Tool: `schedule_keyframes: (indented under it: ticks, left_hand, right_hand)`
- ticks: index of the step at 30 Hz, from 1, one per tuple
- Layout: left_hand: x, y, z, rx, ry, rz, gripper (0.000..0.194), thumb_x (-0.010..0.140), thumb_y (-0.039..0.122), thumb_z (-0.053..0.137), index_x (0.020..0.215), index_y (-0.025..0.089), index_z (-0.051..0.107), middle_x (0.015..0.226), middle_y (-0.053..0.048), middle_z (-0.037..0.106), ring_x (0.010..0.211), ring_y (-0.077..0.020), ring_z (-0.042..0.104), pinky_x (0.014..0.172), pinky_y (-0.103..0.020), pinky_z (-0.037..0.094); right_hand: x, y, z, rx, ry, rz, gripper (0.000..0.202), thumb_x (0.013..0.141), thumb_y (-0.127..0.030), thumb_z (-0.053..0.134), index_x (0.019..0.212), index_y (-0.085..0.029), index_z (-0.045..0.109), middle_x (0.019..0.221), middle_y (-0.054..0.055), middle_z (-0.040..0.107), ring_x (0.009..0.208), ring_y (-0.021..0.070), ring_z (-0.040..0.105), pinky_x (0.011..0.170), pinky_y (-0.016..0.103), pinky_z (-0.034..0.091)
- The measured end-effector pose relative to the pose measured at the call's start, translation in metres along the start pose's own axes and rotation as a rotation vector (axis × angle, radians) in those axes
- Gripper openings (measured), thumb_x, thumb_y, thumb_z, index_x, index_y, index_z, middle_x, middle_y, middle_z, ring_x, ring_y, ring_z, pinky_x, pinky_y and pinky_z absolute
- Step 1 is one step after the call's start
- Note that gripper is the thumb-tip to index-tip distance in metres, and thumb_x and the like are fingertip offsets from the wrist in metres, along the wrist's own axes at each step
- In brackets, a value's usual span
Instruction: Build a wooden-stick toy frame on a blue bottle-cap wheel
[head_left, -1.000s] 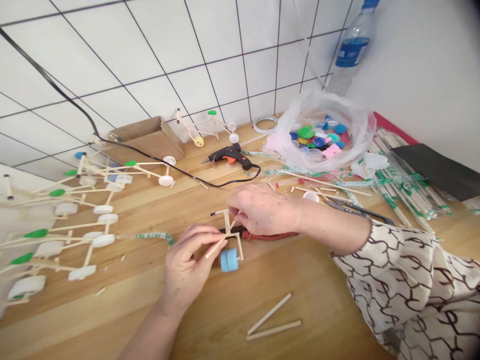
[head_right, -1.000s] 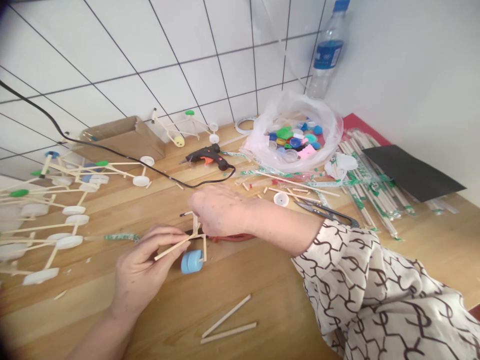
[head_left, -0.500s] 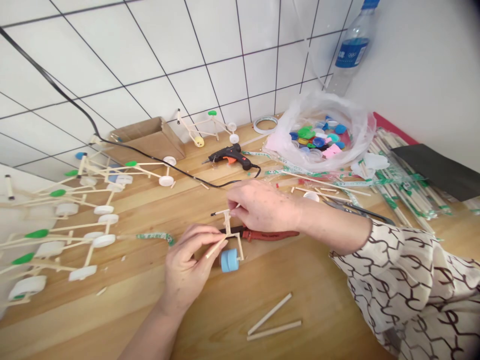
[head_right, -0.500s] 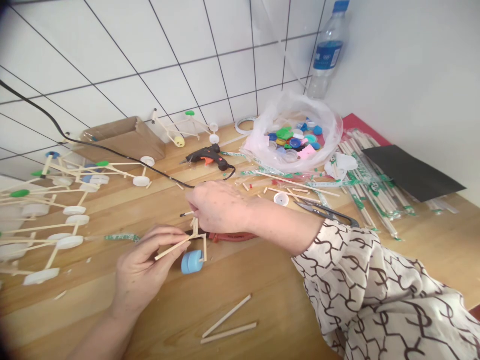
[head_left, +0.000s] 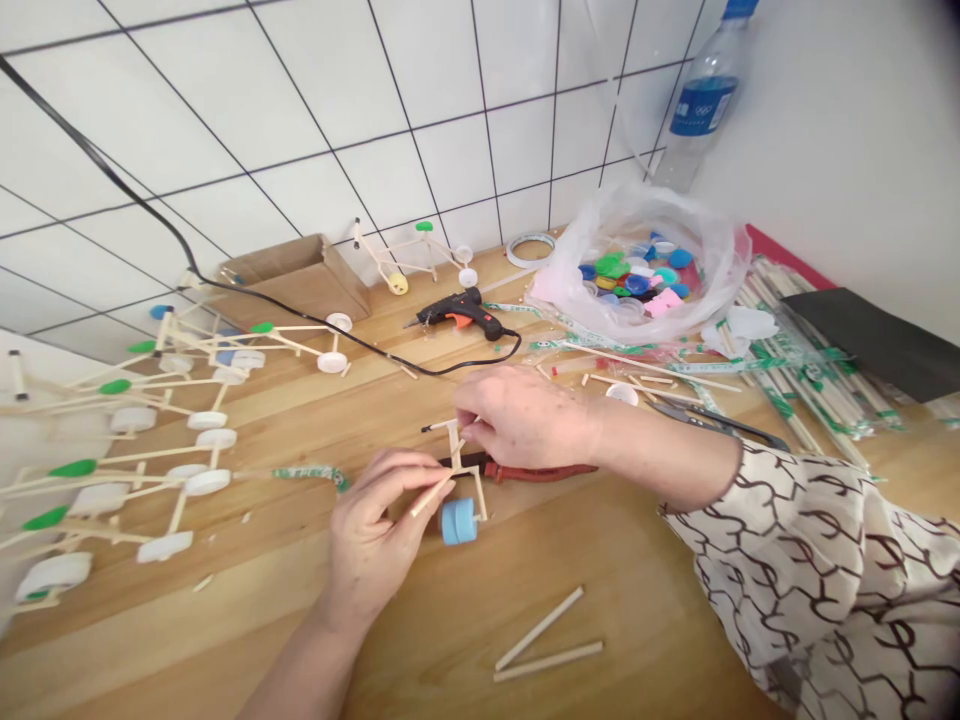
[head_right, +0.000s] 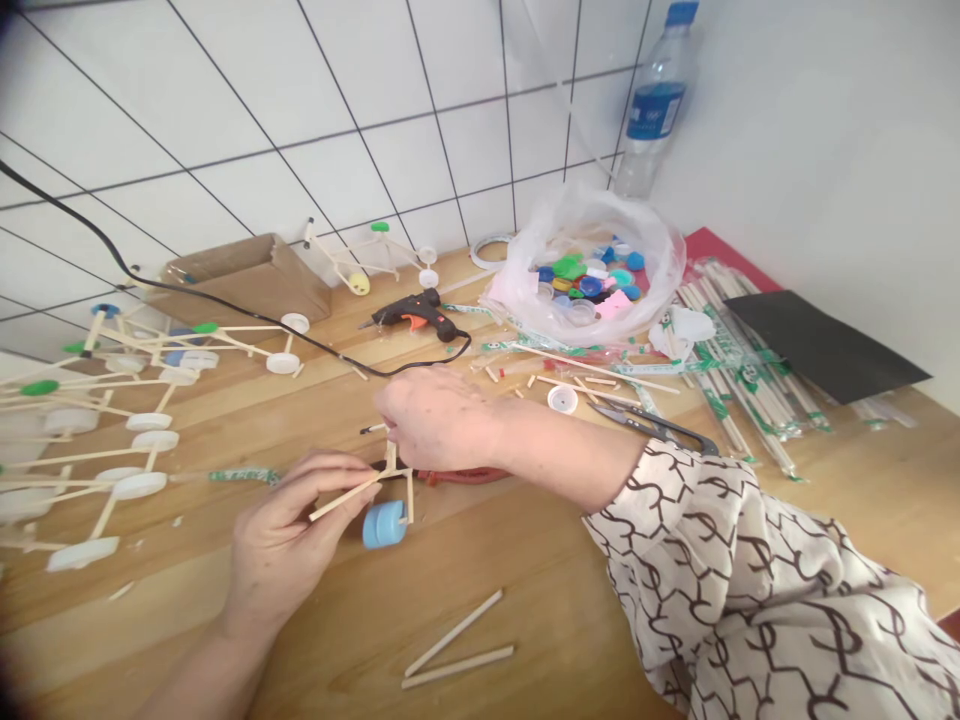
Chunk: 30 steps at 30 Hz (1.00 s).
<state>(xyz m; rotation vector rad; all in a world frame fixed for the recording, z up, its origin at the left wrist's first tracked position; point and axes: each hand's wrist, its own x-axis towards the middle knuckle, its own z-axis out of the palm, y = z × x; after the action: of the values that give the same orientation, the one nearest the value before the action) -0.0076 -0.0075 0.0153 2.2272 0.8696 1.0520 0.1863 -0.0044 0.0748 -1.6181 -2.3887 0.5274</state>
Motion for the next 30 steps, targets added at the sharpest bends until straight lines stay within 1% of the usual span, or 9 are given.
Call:
schedule_keyframes:
  ticks: [5,7,14,18,24,30]
  left_hand:
    - [-0.0001,-0.0005,-0.0001,-0.005,0.005,0.000,0.010,0.076,0.011,0.066,0.078,0.021,0.067,0.079,0.000,0.066,0.075,-0.0130,0.062,0.067,-0.025,0.050]
    - [-0.0002,-0.0008,-0.0001,-0.004,0.001,-0.001,0.010,0.076,0.011,0.066,0.078,0.021,0.067,0.079,0.000,0.066,0.075,-0.0134,0.062,0.067,-0.025,0.050]
    - [0.0003,0.0015,-0.0007,0.014,0.003,-0.029,0.006,0.077,0.014,0.066,0.076,0.020,0.068,0.079,-0.001,0.066,0.074,-0.0144,0.063,0.067,-0.027,0.051]
    - [0.0001,0.0010,-0.0007,0.018,-0.001,-0.031,0.007,0.076,0.014,0.066,0.077,0.021,0.068,0.079,-0.001,0.066,0.075,-0.0144,0.063,0.067,-0.027,0.051]
    - [-0.0005,-0.0010,-0.0008,0.012,0.001,-0.019,0.008,0.076,0.013,0.066,0.078,0.021,0.068,0.079,-0.001,0.066,0.074,-0.0134,0.062,0.067,-0.025,0.050]
    - [0.0000,0.0009,-0.0013,0.019,0.002,-0.028,0.007,0.076,0.014,0.066,0.077,0.020,0.068,0.079,0.000,0.066,0.074,-0.0136,0.063,0.067,-0.026,0.051]
  right_hand:
    - [-0.0004,-0.0019,-0.0013,-0.014,-0.071,0.008,0.012,0.078,-0.013,0.054,0.081,-0.013,0.066,0.085,0.009,0.070,0.079,0.0189,0.061,0.058,0.025,0.036]
    - [-0.0009,-0.0023,-0.0024,-0.017,-0.079,0.001,0.012,0.077,-0.012,0.055,0.080,-0.013,0.066,0.085,0.009,0.070,0.080,0.0190,0.061,0.058,0.025,0.035]
    - [-0.0011,-0.0010,-0.0020,-0.012,-0.021,-0.012,0.012,0.078,-0.013,0.054,0.080,-0.014,0.066,0.085,0.009,0.069,0.078,0.0183,0.060,0.058,0.025,0.034]
    - [-0.0010,-0.0015,-0.0008,-0.008,-0.047,-0.022,0.011,0.078,-0.016,0.055,0.081,-0.014,0.065,0.082,0.009,0.069,0.076,0.0188,0.061,0.057,0.025,0.034]
    - [-0.0020,-0.0030,-0.0043,-0.022,-0.097,-0.029,0.011,0.077,-0.013,0.055,0.080,-0.014,0.065,0.082,0.008,0.070,0.077,0.0183,0.061,0.058,0.025,0.035]
    - [-0.0012,-0.0016,-0.0017,-0.008,-0.036,-0.015,0.011,0.077,-0.014,0.055,0.080,-0.014,0.065,0.084,0.008,0.070,0.077,0.0183,0.060,0.058,0.025,0.035]
